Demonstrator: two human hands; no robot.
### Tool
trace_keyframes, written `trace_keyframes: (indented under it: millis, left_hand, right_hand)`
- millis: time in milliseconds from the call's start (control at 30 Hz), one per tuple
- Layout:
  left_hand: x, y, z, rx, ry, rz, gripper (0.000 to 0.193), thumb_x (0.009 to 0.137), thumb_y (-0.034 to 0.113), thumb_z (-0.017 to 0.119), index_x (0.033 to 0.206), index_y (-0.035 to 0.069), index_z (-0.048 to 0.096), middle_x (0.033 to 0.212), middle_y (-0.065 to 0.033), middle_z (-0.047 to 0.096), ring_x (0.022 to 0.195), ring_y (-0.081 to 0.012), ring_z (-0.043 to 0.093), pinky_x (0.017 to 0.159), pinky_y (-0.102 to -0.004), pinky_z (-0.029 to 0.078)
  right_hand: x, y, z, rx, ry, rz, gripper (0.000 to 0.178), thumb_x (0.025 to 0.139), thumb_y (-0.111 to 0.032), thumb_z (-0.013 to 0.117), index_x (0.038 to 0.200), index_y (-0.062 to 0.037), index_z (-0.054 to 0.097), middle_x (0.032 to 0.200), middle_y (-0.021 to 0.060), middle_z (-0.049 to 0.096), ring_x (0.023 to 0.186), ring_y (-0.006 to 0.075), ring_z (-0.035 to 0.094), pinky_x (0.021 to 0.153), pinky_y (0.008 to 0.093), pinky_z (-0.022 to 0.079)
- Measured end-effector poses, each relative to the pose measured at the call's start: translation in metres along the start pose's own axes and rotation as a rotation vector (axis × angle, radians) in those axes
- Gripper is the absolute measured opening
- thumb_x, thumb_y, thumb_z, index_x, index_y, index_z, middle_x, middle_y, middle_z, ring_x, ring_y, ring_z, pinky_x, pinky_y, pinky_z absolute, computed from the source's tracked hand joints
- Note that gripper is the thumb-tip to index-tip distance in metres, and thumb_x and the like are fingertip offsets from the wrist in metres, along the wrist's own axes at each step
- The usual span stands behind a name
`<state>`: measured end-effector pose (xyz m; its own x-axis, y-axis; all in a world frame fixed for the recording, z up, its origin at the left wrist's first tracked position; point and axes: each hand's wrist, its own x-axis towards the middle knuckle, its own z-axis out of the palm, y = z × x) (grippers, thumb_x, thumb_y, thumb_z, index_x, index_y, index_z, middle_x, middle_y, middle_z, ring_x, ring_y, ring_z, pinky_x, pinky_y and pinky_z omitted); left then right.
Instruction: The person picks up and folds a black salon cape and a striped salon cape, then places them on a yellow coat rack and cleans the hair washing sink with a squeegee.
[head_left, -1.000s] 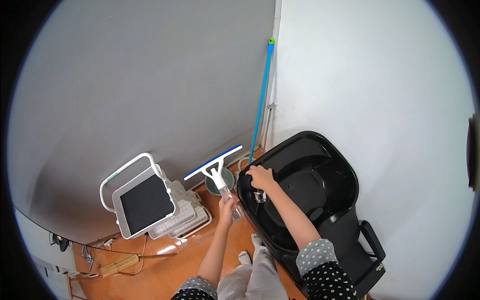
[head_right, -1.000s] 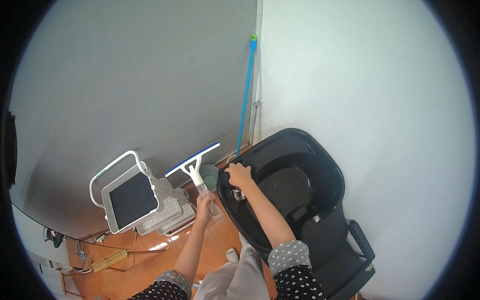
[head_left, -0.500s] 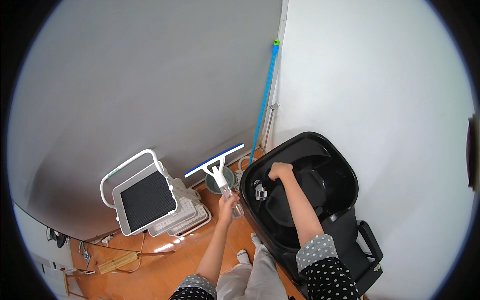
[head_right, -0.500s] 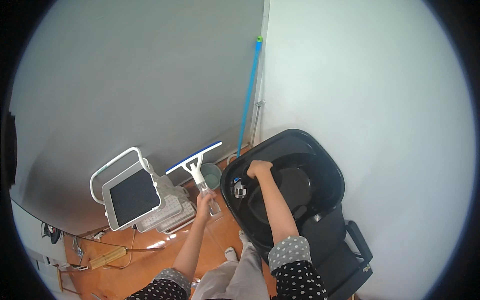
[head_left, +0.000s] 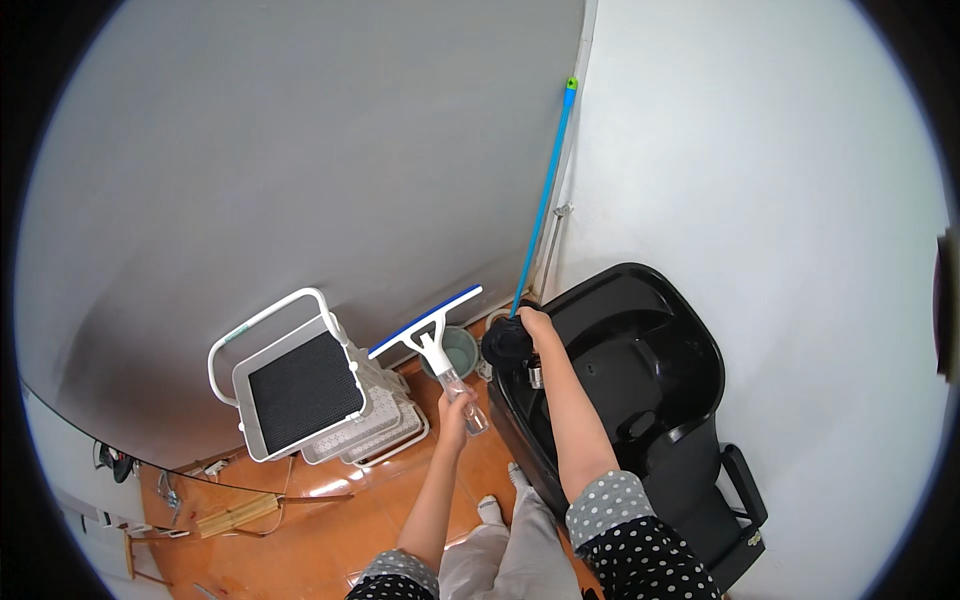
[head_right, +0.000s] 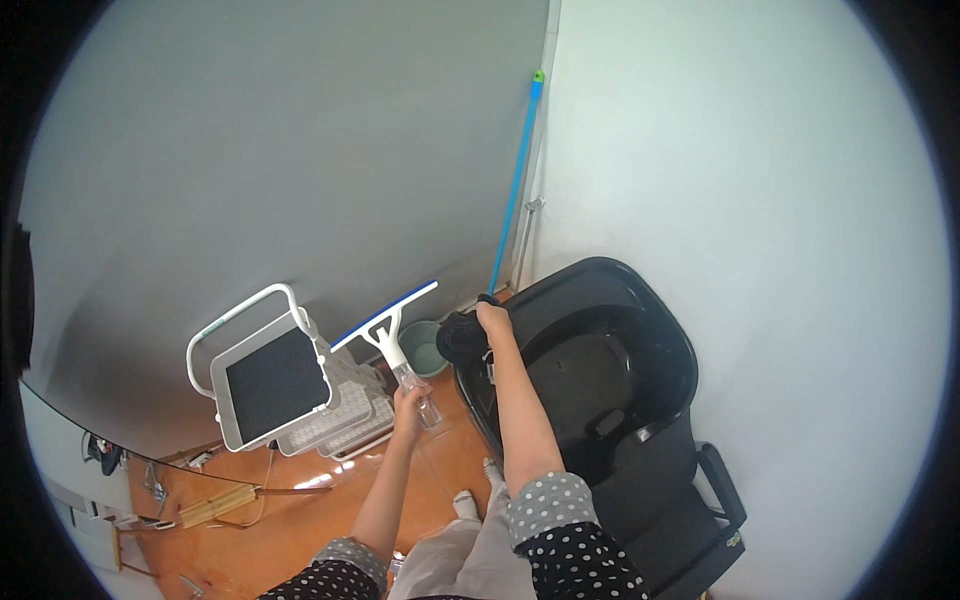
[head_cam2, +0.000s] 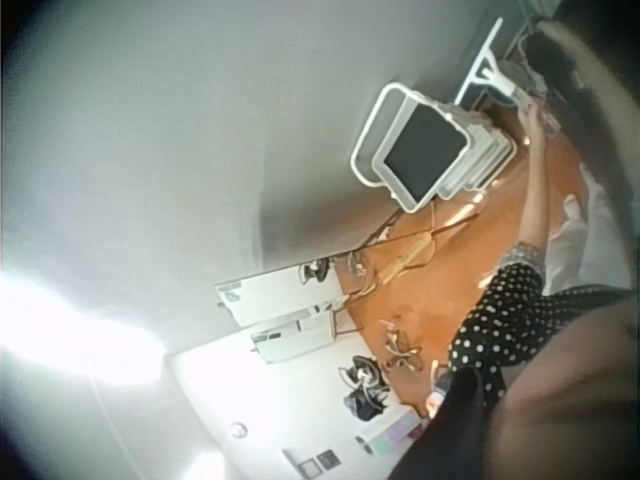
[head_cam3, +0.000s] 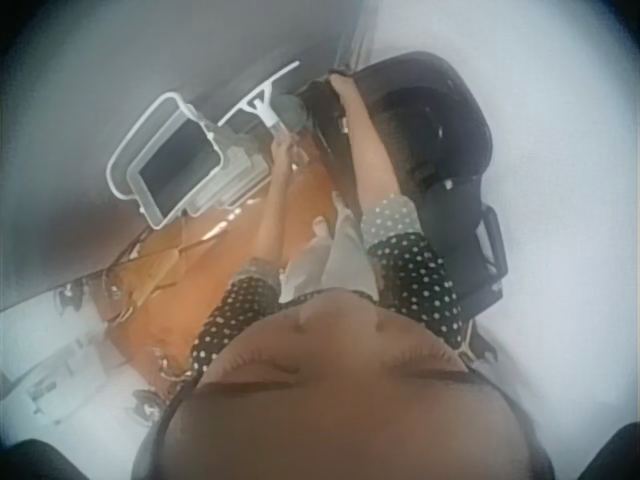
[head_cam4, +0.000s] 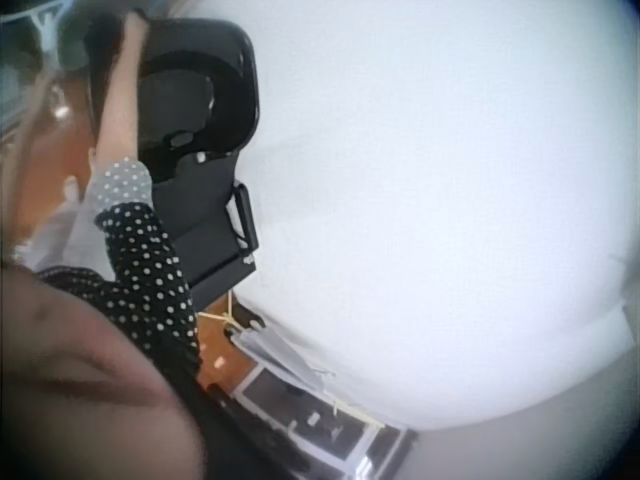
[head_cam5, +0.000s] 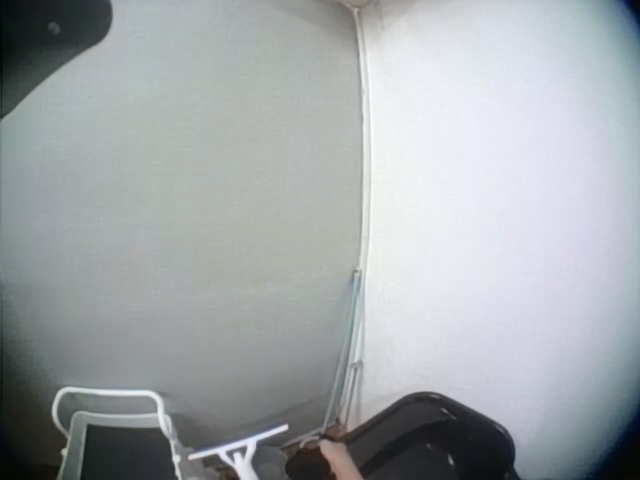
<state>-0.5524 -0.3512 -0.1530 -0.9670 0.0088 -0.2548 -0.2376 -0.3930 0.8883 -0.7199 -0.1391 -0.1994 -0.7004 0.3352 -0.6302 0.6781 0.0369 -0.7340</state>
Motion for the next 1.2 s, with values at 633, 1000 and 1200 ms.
trace_keyframes:
  millis: [633, 1000, 1200]
  left_hand:
    - [-0.016, 0.017, 0.017, -0.093, 0.059, -0.050, 0.016, 0.068, 0.011, 0.057, 0.081, 0.003, 0.055, 0.077, -0.0044, 0.056, 0.071, -0.0135, 0.052, 0.066, -0.0254, 0.039]
    - [-0.006, -0.003, 0.005, -0.040, 0.037, -0.014, 0.012, 0.071, 0.009, 0.056, 0.081, 0.003, 0.054, 0.076, -0.0039, 0.054, 0.070, -0.0111, 0.050, 0.065, -0.0247, 0.039]
    - [-0.009, 0.001, 0.004, -0.011, 0.027, -0.034, 0.013, 0.071, 0.009, 0.057, 0.081, 0.002, 0.054, 0.075, -0.0050, 0.055, 0.068, -0.0124, 0.051, 0.064, -0.0269, 0.040]
  right_hand:
    - [-0.155, 0.045, -0.011, -0.469, -0.148, -0.404, 0.044, 0.067, -0.031, 0.059, 0.088, 0.0082, 0.062, 0.087, 0.0248, 0.062, 0.084, 0.0332, 0.062, 0.075, 0.0372, 0.047]
    - [-0.156, 0.098, -0.022, -0.167, -0.207, -0.406, 0.030, 0.067, -0.023, 0.062, 0.085, 0.0010, 0.062, 0.085, 0.0142, 0.060, 0.078, 0.0236, 0.059, 0.072, 0.0332, 0.047]
    - [-0.137, 0.038, 0.039, -0.630, 0.271, -0.779, 0.059, 0.063, -0.032, 0.071, 0.115, -0.0084, 0.058, 0.094, 0.0169, 0.052, 0.089, 0.0334, 0.052, 0.077, 0.0409, 0.046]
